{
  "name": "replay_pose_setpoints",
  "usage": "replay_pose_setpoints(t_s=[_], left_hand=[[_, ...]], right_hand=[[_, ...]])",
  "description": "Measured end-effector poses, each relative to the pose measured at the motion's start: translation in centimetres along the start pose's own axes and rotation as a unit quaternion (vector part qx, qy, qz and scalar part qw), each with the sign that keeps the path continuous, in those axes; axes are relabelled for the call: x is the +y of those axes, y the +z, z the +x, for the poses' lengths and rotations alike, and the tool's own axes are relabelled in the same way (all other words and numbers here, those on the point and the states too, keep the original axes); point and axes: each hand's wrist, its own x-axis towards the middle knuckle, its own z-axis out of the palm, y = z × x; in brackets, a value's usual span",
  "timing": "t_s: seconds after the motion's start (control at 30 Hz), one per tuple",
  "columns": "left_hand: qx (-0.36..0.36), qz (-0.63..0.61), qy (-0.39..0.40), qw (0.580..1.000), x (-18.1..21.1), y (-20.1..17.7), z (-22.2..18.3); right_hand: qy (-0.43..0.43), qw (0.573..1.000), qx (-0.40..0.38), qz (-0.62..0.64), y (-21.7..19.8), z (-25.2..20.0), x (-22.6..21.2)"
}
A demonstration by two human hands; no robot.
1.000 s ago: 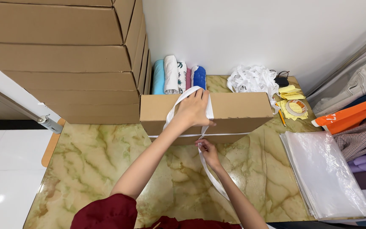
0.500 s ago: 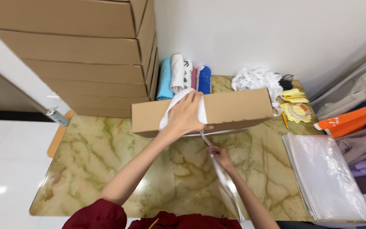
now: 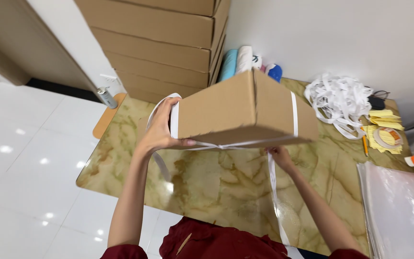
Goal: The person wraps a white ribbon around a cardboard box, ties it into a bow, and then writes on a yellow sticky note with a pencil before placing the note on the box.
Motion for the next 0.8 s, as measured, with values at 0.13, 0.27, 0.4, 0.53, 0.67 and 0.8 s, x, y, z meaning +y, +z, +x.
replay_pose_setpoints(t_s=[0.13, 0.27, 0.4, 0.53, 0.67, 0.8], left_hand=[[-0.038, -0.009, 0.021, 0.999, -1.3, -1.1, -1.8], [-0.09, -0.013, 0.033, 0.995, -0.9, -0.7, -3.1], [-0.114, 0.019, 0.032, 0.993, -1.1, 0.1, -5.0], [-0.126, 0.023, -0.002, 0.992, -1.3, 1.2, -7.5], [-0.134, 0.045, 0.023, 0.99, 1.3, 2.2, -8.3], [-0.155, 0.104, 0.057, 0.981, 3.7, 2.6, -8.4]], right_hand=[[-0.038, 0.998, -0.043, 0.004, -2.8, -0.4, -9.1], [-0.077, 0.993, -0.091, 0.007, -6.0, 0.4, -13.6], [-0.113, 0.984, -0.138, 0.012, -8.1, -0.3, -17.4], [-0.102, 0.974, -0.176, -0.098, -10.0, 4.7, -9.8], [-0.081, 0.96, -0.222, -0.15, -11.6, 5.1, -14.6], [-0.051, 0.949, -0.249, -0.186, -11.3, 5.3, -20.1]])
